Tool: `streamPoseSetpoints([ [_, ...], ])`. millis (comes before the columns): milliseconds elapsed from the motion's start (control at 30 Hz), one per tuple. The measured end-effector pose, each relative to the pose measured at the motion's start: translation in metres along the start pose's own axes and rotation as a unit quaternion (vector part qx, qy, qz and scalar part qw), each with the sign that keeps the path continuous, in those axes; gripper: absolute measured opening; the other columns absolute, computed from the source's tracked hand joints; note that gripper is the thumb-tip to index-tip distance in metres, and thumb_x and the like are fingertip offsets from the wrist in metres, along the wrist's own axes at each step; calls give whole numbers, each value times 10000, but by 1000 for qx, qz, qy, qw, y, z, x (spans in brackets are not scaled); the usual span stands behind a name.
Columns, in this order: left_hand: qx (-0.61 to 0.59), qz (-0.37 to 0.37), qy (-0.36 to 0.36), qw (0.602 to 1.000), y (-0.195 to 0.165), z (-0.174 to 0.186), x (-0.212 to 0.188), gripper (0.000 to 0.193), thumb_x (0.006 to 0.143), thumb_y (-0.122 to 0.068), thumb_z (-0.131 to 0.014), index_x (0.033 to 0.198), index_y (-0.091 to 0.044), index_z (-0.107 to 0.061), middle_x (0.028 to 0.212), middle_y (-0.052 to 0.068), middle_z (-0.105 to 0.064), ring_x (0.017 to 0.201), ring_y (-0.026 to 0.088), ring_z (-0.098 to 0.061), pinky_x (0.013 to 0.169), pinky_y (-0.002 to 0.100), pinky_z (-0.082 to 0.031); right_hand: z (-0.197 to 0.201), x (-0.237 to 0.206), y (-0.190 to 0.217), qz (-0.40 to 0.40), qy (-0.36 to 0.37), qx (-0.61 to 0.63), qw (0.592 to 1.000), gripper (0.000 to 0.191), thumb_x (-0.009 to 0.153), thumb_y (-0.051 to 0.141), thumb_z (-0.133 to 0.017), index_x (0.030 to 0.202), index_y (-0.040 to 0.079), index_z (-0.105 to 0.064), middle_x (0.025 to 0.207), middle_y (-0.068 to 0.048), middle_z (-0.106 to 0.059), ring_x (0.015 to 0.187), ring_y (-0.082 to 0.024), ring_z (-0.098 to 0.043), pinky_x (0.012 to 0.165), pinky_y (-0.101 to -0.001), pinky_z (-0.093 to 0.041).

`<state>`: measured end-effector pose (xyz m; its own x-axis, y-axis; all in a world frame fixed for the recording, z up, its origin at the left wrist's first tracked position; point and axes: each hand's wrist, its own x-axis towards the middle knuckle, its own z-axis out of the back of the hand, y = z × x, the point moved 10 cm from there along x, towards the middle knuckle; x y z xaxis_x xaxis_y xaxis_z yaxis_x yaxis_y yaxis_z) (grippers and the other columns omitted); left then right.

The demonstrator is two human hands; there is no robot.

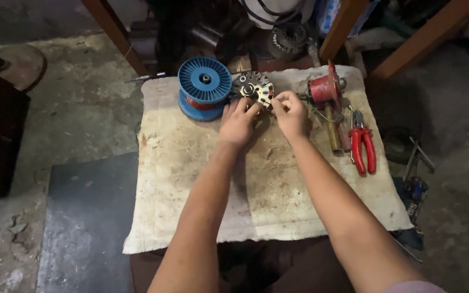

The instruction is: The person winds copper wire by hand around the slots of a motor armature. They rotate the armature and continue wrapping the wire around each slot in sequence.

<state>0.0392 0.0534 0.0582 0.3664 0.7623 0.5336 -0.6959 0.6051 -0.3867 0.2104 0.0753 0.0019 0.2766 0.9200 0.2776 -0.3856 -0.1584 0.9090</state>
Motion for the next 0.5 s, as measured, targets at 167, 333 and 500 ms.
streamPoseSetpoints([
  [167, -19, -28, 1, 999, -9, 7, 1, 445, 843, -290, -734, 1283, -274, -672, 1109, 45, -603, 1117, 287, -564, 931, 460, -434, 5, 4, 1, 21, -57, 27, 998, 96, 922, 139, -789, 943, 62, -737, 766, 51, -672, 686, -24, -579, 640, -213, -485],
  [333, -2, -18, 44, 999, -9, 0, 0, 539, 796, -268, -710, 1331, -313, -656, 1091, 69, -585, 1066, 317, -546, 922, 457, -423, 11, -1, 0, 81, -59, 90, 991, 126, 936, 74, -740, 1054, 34, -761, 894, 50, -703, 780, -22, -593, 712, -208, -497],
  [500, 21, 0, 39, 999, -3, -7, 2, 492, 855, -288, -696, 1341, -261, -624, 1174, 64, -590, 1149, 308, -542, 975, 456, -428, 7, 0, -3, 54, -68, 87, 992, 130, 935, 119, -744, 1045, 49, -745, 895, 46, -733, 798, -30, -654, 718, -224, -536],
])
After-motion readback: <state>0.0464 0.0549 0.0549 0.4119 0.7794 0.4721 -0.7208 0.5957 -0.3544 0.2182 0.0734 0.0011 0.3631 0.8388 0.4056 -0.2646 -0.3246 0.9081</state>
